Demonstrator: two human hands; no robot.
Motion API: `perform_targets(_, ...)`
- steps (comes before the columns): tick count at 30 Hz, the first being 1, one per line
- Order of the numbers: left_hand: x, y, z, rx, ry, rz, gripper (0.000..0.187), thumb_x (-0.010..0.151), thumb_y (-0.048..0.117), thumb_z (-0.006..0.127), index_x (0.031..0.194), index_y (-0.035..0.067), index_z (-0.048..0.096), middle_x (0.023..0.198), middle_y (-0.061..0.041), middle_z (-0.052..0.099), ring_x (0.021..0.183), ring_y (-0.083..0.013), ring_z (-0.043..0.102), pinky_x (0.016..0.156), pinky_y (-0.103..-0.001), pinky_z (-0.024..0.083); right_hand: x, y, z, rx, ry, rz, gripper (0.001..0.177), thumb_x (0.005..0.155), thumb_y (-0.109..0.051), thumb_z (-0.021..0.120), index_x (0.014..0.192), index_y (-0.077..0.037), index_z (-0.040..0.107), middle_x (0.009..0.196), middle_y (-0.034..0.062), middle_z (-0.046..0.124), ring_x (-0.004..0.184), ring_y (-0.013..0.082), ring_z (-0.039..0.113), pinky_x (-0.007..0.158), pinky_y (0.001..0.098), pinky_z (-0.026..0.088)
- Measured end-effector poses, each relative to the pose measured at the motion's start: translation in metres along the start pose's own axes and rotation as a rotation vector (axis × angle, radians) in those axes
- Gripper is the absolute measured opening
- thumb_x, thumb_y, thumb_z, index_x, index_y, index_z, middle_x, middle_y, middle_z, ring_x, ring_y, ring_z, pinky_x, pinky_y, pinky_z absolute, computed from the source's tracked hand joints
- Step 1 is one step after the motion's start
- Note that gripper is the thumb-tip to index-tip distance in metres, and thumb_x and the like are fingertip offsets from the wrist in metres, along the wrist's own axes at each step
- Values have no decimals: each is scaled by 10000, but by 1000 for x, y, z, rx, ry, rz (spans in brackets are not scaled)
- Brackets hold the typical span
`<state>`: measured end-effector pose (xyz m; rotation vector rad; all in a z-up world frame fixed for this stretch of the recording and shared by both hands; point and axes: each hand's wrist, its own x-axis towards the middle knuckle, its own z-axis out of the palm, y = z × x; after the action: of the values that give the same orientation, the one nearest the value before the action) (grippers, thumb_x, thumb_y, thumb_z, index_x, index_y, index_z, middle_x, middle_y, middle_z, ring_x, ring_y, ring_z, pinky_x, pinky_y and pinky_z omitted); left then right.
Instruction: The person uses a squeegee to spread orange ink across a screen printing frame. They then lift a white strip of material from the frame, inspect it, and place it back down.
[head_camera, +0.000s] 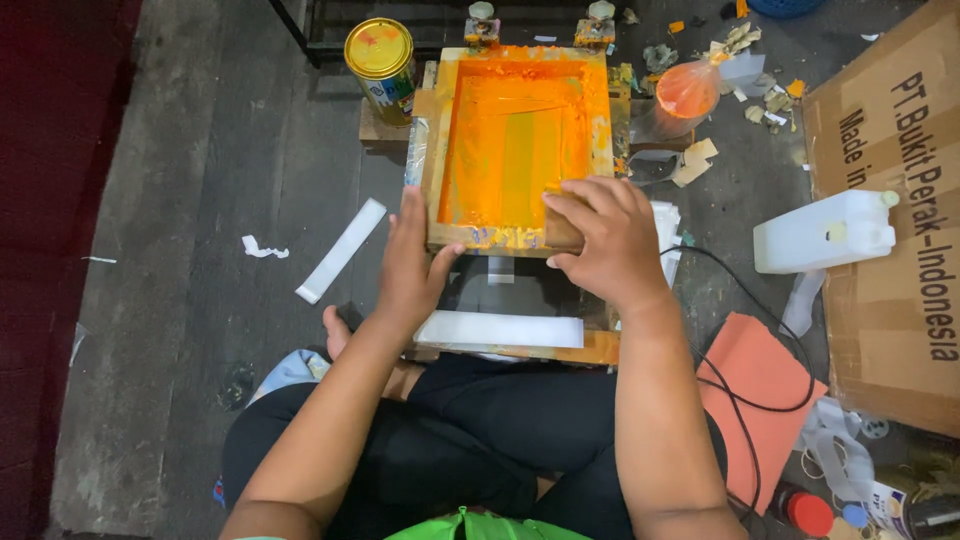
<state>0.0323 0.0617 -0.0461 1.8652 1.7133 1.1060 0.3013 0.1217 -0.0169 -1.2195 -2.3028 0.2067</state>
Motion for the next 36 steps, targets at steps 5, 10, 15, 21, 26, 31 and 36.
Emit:
perform_targets(5, -1, -4, -7, 214, -204, -27, 780, 973, 360, 686, 1567, -9, 340, 1594, -313, 323, 1412, -495, 399, 1222, -560, 242, 0, 2, 8, -32, -167, 66, 784, 575, -254, 928, 1327, -226, 709, 1327, 90, 649, 1340, 360, 518, 1143, 653, 325)
perform_targets(10, 0, -29, 5, 397, -329, 49, 811, 957, 477, 650, 1557, 7, 375, 1588, -297, 355, 1421, -430, 441, 1240, -558, 192, 2, 0, 19, -73, -268, 148, 820, 590, -320, 888, 1379, -251, 672, 1415, 116, 598, 1415, 398, 440, 1151, 714, 273)
perform_targets(15, 3, -35, 12, 388, -562, -50, 832, 1024, 479, 533, 1640, 64, 156, 1707, -199, 82, 1557, -391, 157, 1239, -608, 131, 8, -2, 26, -66, -534, 282, 986, 610, -337, 945, 1502, -336, 526, 1606, 107, 422, 1542, 386, 251, 1195, 733, 165)
perform_targets(21, 0, -30, 9, 348, -584, -107, 868, 1050, 505, 465, 1646, 59, 19, 1717, -177, -24, 1573, -363, 108, 1256, -591, 92, 6, 7, 35, 32, -559, 321, 1073, 644, -313, 926, 1590, -305, 420, 1623, 133, 408, 1553, 381, 252, 1211, 697, 205)
perform_targets(26, 3, -17, 11, 455, -603, -188, 832, 1060, 519, 430, 1653, 79, 48, 1726, -134, 0, 1572, -321, 173, 1260, -573, 119, 2, 4, 28, 22, -539, 293, 1085, 690, -362, 878, 1631, -281, 345, 1636, 131, 381, 1561, 349, 236, 1247, 612, 203)
perform_targets(31, -4, -38, 27, 568, -603, -212, 818, 1054, 575, 400, 1660, 115, 99, 1729, -88, 25, 1558, -299, 240, 1256, -579, 152, -9, -3, 27, 13, -513, 285, 1035, 736, -352, 855, 1632, -220, 353, 1617, 139, 406, 1554, 337, 254, 1261, 560, 192)
perform_targets(36, -22, -14, 6, 575, -665, -254, 758, 1077, 605, 215, 1656, 120, 146, 1730, -69, 58, 1555, -301, 247, 1255, -573, 157, -14, 1, 40, -25, -577, 293, 981, 785, -351, 761, 1649, -223, 316, 1630, 128, 390, 1562, 313, 248, 1275, 528, 173)
